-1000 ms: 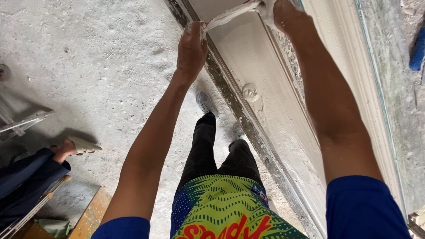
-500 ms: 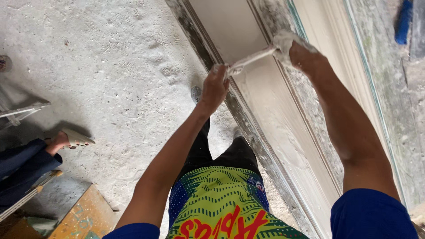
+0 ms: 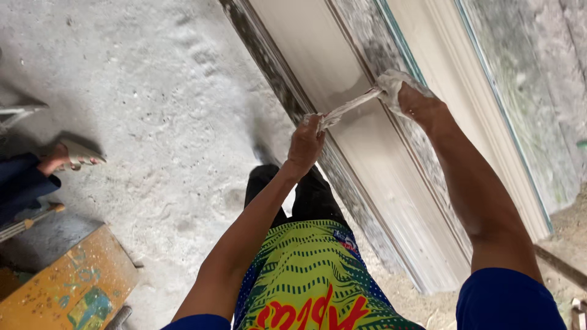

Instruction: The person kneads and rolls a long strip of wet plaster paste between their hands, working it along a work surface. They then rinse their hands in a bucket of water and scoop gypsum powder from a bag into the bucket.

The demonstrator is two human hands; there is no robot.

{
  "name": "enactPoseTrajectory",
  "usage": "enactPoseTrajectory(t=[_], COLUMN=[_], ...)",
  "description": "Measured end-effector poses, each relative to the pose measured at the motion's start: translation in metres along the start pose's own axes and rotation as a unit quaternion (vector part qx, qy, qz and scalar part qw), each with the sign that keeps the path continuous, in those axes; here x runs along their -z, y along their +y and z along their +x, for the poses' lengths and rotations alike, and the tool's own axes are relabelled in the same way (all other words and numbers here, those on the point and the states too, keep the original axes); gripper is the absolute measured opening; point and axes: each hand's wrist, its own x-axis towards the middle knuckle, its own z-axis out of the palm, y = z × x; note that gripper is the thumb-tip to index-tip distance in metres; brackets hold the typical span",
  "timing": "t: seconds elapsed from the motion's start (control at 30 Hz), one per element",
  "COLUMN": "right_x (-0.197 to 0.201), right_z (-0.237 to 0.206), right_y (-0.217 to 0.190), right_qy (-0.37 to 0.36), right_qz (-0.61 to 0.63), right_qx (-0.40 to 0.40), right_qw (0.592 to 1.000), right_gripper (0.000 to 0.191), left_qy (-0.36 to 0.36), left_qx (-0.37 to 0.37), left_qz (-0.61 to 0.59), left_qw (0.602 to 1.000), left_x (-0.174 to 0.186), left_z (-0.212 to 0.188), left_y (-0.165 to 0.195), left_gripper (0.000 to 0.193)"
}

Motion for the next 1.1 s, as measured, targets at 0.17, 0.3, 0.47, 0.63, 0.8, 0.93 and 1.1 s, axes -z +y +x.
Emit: enactPoseTrajectory(t=[0.17, 0.3, 0.47, 0.63, 0.8, 0.93, 1.1], right_x=[0.098, 0.18, 0.297, 0.412, 0.569, 0.703, 0.712], right_z=[-0.028, -0.048, -0.11, -0.172, -0.196, -0.148, -0.14], right_y=[-0.114, -0.214, -0.299, -0.382, -0.435, -0.413, -0.445], right_qy=[0.175, 0.191, 0.172, 0.064, 0.103, 0.096, 0.161], right_qz=[0.854, 0.91, 0.91, 0.905, 0.718, 0.561, 0.401], right_qx=[-0.408, -0.367, -0.377, -0.415, -0.671, -0.671, -0.608], right_qw=[0.273, 0.033, 0.024, 0.063, -0.153, -0.475, -0.666], right_gripper=[0.009, 0.017, 0.01, 0.009, 0.013, 0.018, 0.025], left_qy=[-0.02, 0.0, -0.018, -0.06, -0.111, -0.287, -0.296], left_qx=[-0.01, -0.071, -0.06, -0.054, -0.086, 0.044, -0.187], left_qz=[-0.018, -0.015, -0.006, -0.016, -0.041, -0.149, -0.019], left_qw=[1.0, 0.997, 0.998, 0.997, 0.989, 0.945, 0.937], left_x=[-0.066, -0.119, -0.191, -0.267, -0.325, -0.365, -0.388], left_z=[-0.113, -0.204, -0.317, -0.433, -0.536, -0.597, -0.605], left_y=[0.049, 0.088, 0.133, 0.178, 0.233, 0.276, 0.291], left_gripper=[0.039, 0.039, 0.043, 0.037, 0.035, 0.038, 0.045])
